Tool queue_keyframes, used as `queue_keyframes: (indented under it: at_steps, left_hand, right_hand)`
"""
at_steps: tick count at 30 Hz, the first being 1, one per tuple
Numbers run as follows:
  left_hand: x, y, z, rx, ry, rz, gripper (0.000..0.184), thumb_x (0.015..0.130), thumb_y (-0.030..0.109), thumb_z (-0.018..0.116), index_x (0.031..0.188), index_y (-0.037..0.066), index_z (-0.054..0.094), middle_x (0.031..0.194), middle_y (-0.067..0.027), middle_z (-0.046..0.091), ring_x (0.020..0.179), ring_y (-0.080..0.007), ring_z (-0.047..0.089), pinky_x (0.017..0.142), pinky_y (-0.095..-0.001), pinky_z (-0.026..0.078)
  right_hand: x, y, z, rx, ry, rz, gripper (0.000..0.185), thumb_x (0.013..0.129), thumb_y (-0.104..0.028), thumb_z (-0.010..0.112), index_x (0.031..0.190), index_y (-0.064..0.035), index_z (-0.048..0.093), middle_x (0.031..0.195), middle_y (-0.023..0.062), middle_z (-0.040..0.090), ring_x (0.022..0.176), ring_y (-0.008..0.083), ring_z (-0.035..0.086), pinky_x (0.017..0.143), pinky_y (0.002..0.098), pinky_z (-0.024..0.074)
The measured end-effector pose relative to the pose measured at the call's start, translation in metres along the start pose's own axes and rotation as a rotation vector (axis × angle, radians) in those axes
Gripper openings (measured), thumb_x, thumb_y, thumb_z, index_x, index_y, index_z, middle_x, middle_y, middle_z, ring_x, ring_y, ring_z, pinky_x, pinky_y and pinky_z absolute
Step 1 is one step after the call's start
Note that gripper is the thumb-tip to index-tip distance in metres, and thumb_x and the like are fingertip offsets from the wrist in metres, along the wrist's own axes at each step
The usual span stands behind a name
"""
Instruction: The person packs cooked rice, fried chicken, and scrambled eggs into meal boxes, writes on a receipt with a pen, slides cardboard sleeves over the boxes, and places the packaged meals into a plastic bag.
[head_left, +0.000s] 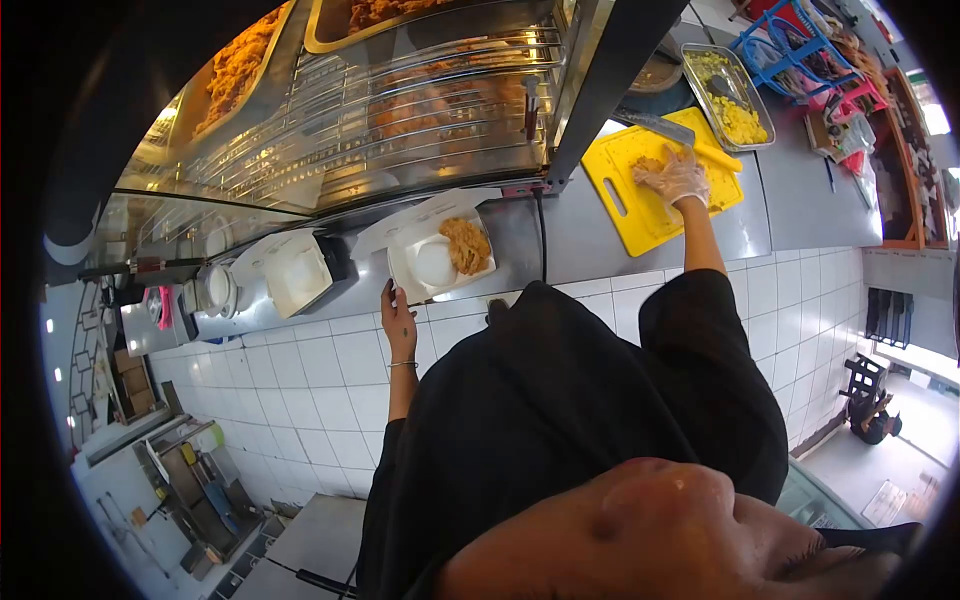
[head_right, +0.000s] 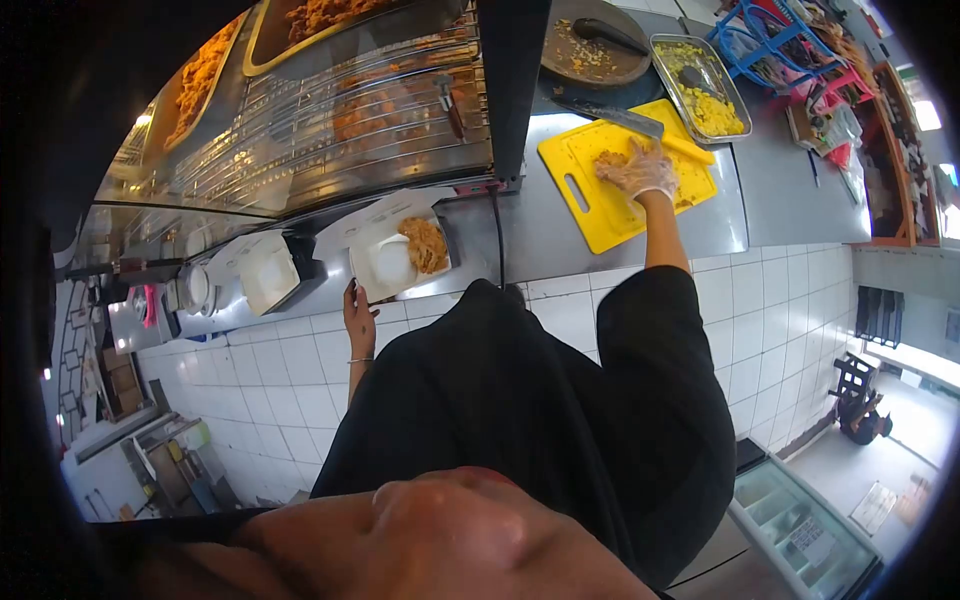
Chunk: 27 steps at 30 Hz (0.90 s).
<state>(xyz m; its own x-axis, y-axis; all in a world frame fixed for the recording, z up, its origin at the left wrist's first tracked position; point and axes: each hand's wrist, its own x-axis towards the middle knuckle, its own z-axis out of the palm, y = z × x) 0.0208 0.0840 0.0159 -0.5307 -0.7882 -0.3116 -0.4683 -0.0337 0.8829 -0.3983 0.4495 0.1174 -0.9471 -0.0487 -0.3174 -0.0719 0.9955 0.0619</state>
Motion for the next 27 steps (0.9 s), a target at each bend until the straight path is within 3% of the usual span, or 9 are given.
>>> queue_keyframes:
  at_steps: [6,7,9,11,19,20,21,22,27]
  left_hand:
    - [-0.004,-0.005,0.012,-0.030,0.054,0.003,0.052,0.103,0.038,0.051,0.146,0.010,0.043,0.127,-0.0127,0.059,0.097,-0.0190,0.063,0.072,-0.0285,0.052]
    - [-0.005,-0.005,0.012,-0.050,0.071,0.008,0.050,0.103,0.037,0.051,0.145,0.010,0.044,0.126,-0.0124,0.059,0.097,-0.0190,0.063,0.072,-0.0285,0.052]
    - [-0.006,-0.002,0.007,-0.062,0.029,0.006,0.051,0.103,0.040,0.049,0.145,0.012,0.043,0.132,-0.0130,0.057,0.111,-0.0222,0.061,0.077,-0.0324,0.054]
    - [-0.003,-0.002,0.005,-0.137,0.086,-0.036,0.049,0.102,0.038,0.053,0.142,0.010,0.047,0.125,-0.0124,0.060,0.098,-0.0180,0.063,0.070,-0.0298,0.052]
    - [0.034,-0.015,-0.025,-0.222,0.104,0.112,0.041,0.103,0.035,0.055,0.132,0.007,0.059,0.104,-0.0065,0.067,0.082,-0.0145,0.065,0.068,-0.0255,0.050]
    - [0.029,0.004,-0.038,-0.161,0.025,0.038,0.050,0.103,0.043,0.051,0.137,0.007,0.054,0.129,-0.0116,0.060,0.101,-0.0211,0.065,0.083,-0.0340,0.053]
    - [0.035,0.004,-0.047,-0.187,0.027,0.057,0.047,0.103,0.041,0.051,0.137,0.008,0.054,0.130,-0.0112,0.060,0.104,-0.0225,0.066,0.083,-0.0345,0.053]
    - [0.036,0.008,-0.054,-0.246,0.043,0.097,0.039,0.103,0.035,0.053,0.132,0.009,0.058,0.125,-0.0088,0.062,0.097,-0.0174,0.066,0.076,-0.0287,0.051]
    - [0.061,0.025,-0.111,-0.141,0.019,0.227,0.035,0.105,0.028,0.047,0.130,0.007,0.059,0.123,-0.0091,0.064,0.096,-0.0158,0.066,0.078,-0.0284,0.050]
  right_hand:
    - [0.005,-0.013,0.036,0.062,0.200,0.003,0.070,0.083,-0.062,0.057,0.146,-0.0313,0.048,0.157,0.0167,0.032,0.129,0.0387,0.051,0.106,0.0456,0.0428]
    - [0.008,-0.017,0.047,0.060,0.300,-0.019,0.052,0.090,-0.050,0.054,0.134,-0.0240,0.061,0.144,0.0199,0.049,0.123,0.0376,0.056,0.101,0.0445,0.0471]
    - [0.016,-0.023,0.062,0.001,0.425,-0.102,0.036,0.092,-0.040,0.052,0.113,-0.0172,0.070,0.124,0.0257,0.061,0.101,0.0441,0.066,0.086,0.0464,0.0550]
    - [0.017,-0.023,0.058,-0.038,0.369,-0.181,0.033,0.093,-0.036,0.051,0.108,-0.0141,0.071,0.116,0.0236,0.066,0.095,0.0424,0.068,0.081,0.0473,0.0563]
    - [0.067,0.001,0.050,0.257,0.138,0.131,0.043,0.090,-0.037,0.053,0.119,-0.0097,0.069,0.128,0.0202,0.063,0.115,0.0355,0.064,0.096,0.0472,0.0504]
    - [0.100,0.028,0.077,0.803,-0.005,0.179,0.030,0.092,-0.038,0.056,0.101,-0.0111,0.066,0.102,0.0129,0.064,0.087,0.0291,0.061,0.074,0.0405,0.0490]
    - [0.131,0.053,0.101,1.322,-0.114,0.318,0.028,0.094,-0.038,0.058,0.083,-0.0126,0.063,0.076,0.0056,0.065,0.059,0.0227,0.059,0.052,0.0338,0.0476]
    - [0.099,0.046,0.079,1.755,-0.136,0.359,0.022,0.093,-0.033,0.063,0.080,-0.0164,0.057,0.068,0.0015,0.057,0.056,0.0182,0.054,0.048,0.0273,0.0417]
    - [0.013,0.061,0.066,2.304,-0.006,0.035,0.016,0.092,-0.031,0.064,0.088,-0.0176,0.056,0.072,-0.0005,0.054,0.063,0.0151,0.053,0.048,0.0248,0.0398]
